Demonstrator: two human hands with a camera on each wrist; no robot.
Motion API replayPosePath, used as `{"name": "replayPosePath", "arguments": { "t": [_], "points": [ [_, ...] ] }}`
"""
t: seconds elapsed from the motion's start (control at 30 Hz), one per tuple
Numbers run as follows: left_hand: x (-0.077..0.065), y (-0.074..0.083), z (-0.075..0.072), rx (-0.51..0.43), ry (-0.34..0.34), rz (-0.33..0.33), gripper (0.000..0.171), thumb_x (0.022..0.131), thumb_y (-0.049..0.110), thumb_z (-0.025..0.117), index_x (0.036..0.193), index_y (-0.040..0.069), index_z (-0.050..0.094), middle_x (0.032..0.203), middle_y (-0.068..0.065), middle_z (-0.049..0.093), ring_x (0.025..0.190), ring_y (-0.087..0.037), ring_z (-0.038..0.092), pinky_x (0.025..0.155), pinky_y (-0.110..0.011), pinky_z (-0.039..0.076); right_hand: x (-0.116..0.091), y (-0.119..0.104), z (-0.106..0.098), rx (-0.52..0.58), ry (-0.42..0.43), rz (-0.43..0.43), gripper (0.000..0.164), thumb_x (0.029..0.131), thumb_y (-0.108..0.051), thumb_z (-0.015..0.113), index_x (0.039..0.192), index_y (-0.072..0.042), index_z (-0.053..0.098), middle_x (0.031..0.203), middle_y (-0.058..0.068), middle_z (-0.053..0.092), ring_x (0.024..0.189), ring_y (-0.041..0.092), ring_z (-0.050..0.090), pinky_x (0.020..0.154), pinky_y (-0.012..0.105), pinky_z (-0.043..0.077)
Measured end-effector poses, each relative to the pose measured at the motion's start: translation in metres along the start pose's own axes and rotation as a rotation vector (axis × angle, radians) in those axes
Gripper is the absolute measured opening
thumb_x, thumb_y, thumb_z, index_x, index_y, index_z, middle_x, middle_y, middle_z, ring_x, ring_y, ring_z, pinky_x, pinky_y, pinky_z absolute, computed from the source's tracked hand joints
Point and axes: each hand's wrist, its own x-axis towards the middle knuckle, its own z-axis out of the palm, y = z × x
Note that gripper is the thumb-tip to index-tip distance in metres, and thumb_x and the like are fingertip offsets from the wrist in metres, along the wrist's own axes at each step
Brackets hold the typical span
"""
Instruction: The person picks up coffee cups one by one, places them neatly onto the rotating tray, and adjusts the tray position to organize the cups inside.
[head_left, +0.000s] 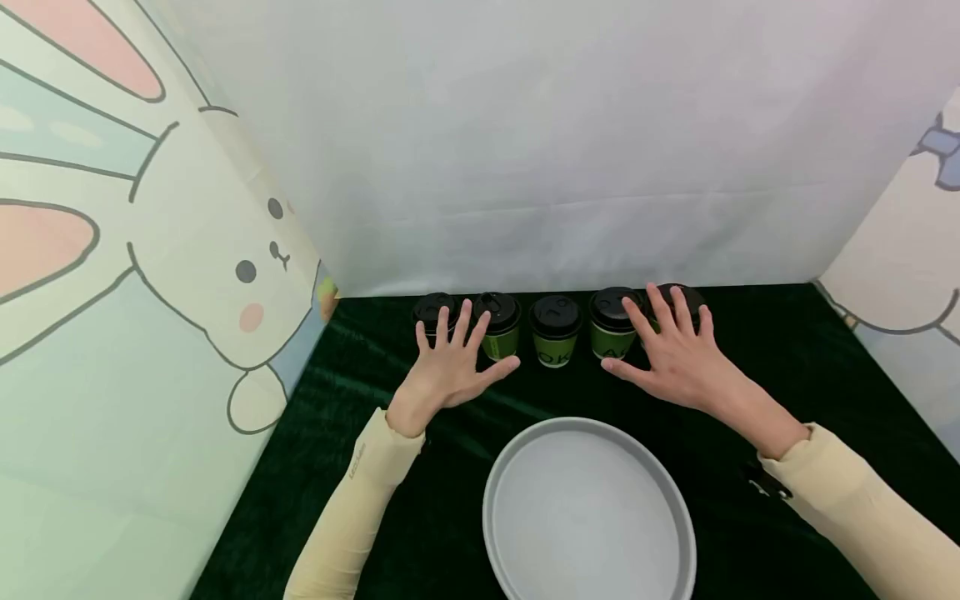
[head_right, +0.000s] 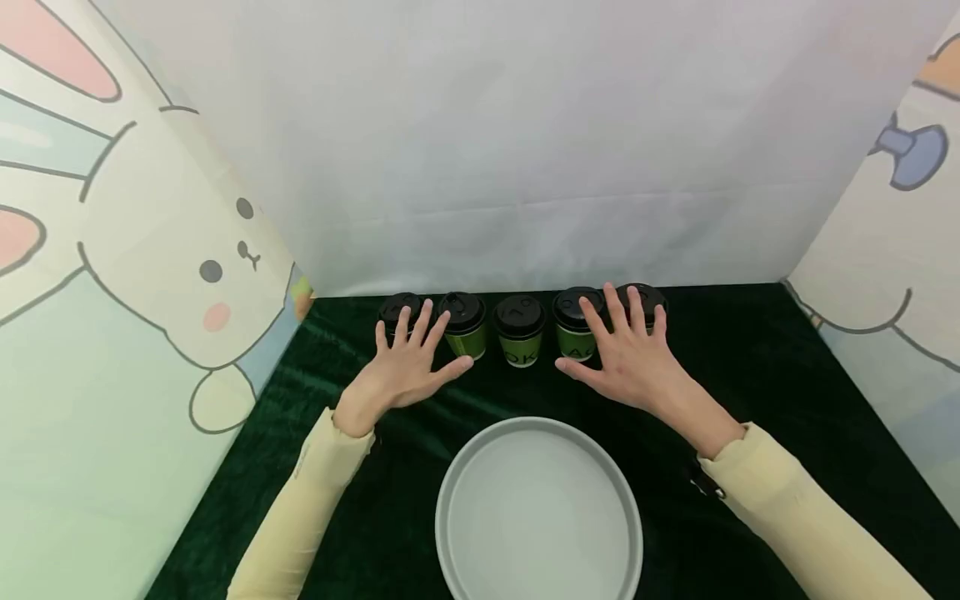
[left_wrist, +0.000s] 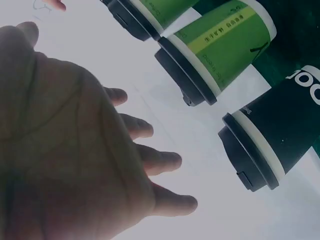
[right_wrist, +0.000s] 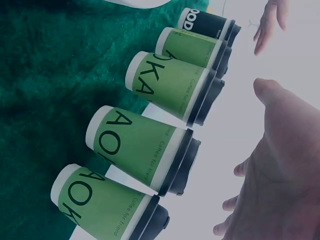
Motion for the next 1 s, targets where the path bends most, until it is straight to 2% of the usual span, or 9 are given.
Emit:
{"name": "replayPosePath", "arguments": {
  "t": [0.17, 0.3, 0.4, 0.53, 0.63, 0.83, 1.0],
  "points": [
    [0.025, -0.012, -0.016, 0.027, 0.004, 0.004, 0.090, 0.093, 0.081, 0.022, 0.162, 0.030, -0.005, 0.167, -0.004, -0.019, 0.152, -0.040, -0.014, 0.114, -0.068, -0.009, 0.004, 0.000, -0.002, 0.003, -0.018, 0.019, 0.102, 0.092, -0.075, 0.045, 0.163, -0.014, 0.005, 0.165, 0.025, -0.009, 0.147, 0.055, -0.011, 0.106, 0.079, -0.002],
    [0.048, -0.029, -0.025, 0.021, -0.013, 0.002, 0.088, 0.094, 0.080, 0.019, 0.162, 0.029, -0.004, 0.168, -0.006, -0.017, 0.152, -0.043, -0.013, 0.114, -0.069, -0.009, 0.008, 0.002, -0.005, 0.003, -0.032, 0.036, 0.103, 0.092, -0.076, 0.044, 0.163, -0.013, 0.004, 0.165, 0.025, -0.012, 0.147, 0.054, -0.013, 0.105, 0.080, -0.003],
    [0.058, -0.045, -0.027, 0.011, -0.035, -0.007, 0.084, 0.097, 0.075, 0.018, 0.163, 0.028, -0.003, 0.168, -0.006, -0.016, 0.151, -0.044, -0.013, 0.114, -0.070, -0.007, 0.009, 0.002, -0.005, 0.003, -0.050, 0.046, 0.104, 0.091, -0.078, 0.041, 0.163, -0.013, 0.004, 0.164, 0.024, -0.015, 0.147, 0.053, -0.014, 0.106, 0.079, -0.004],
    [0.065, -0.062, -0.025, 0.013, -0.060, -0.016, 0.077, 0.102, 0.067, 0.021, 0.163, 0.026, 0.000, 0.168, -0.008, -0.014, 0.151, -0.046, -0.010, 0.114, -0.071, -0.001, 0.009, 0.001, -0.003, 0.009, -0.070, 0.053, 0.104, 0.091, -0.079, 0.041, 0.163, -0.013, 0.004, 0.164, 0.024, -0.015, 0.147, 0.053, -0.015, 0.106, 0.079, -0.005],
    [0.069, -0.070, -0.019, 0.029, -0.081, -0.008, 0.078, 0.102, 0.066, 0.024, 0.164, 0.024, 0.001, 0.168, -0.010, -0.013, 0.151, -0.048, -0.006, 0.114, -0.072, 0.004, 0.006, 0.001, -0.001, 0.015, -0.068, 0.052, 0.104, 0.092, -0.077, 0.042, 0.163, -0.012, 0.005, 0.164, 0.026, -0.013, 0.147, 0.054, -0.014, 0.106, 0.079, -0.005],
    [0.069, -0.076, -0.011, -0.024, -0.116, -0.024, 0.078, 0.102, 0.064, 0.030, 0.164, 0.023, 0.005, 0.169, -0.012, -0.007, 0.152, -0.045, -0.003, 0.115, -0.068, 0.014, 0.000, 0.001, 0.002, 0.026, -0.068, 0.046, 0.102, 0.093, -0.075, 0.043, 0.163, -0.012, 0.006, 0.165, 0.026, -0.010, 0.147, 0.055, -0.012, 0.105, 0.079, -0.004],
    [0.069, -0.078, -0.011, -0.024, -0.106, -0.015, 0.069, 0.106, 0.049, 0.037, 0.163, 0.022, 0.012, 0.169, -0.010, -0.005, 0.153, -0.043, -0.002, 0.113, -0.065, 0.024, -0.003, 0.001, 0.002, 0.029, -0.057, 0.042, 0.101, 0.093, -0.075, 0.044, 0.163, -0.011, 0.008, 0.165, 0.027, -0.009, 0.147, 0.055, -0.011, 0.105, 0.079, -0.003]
  ]
}}
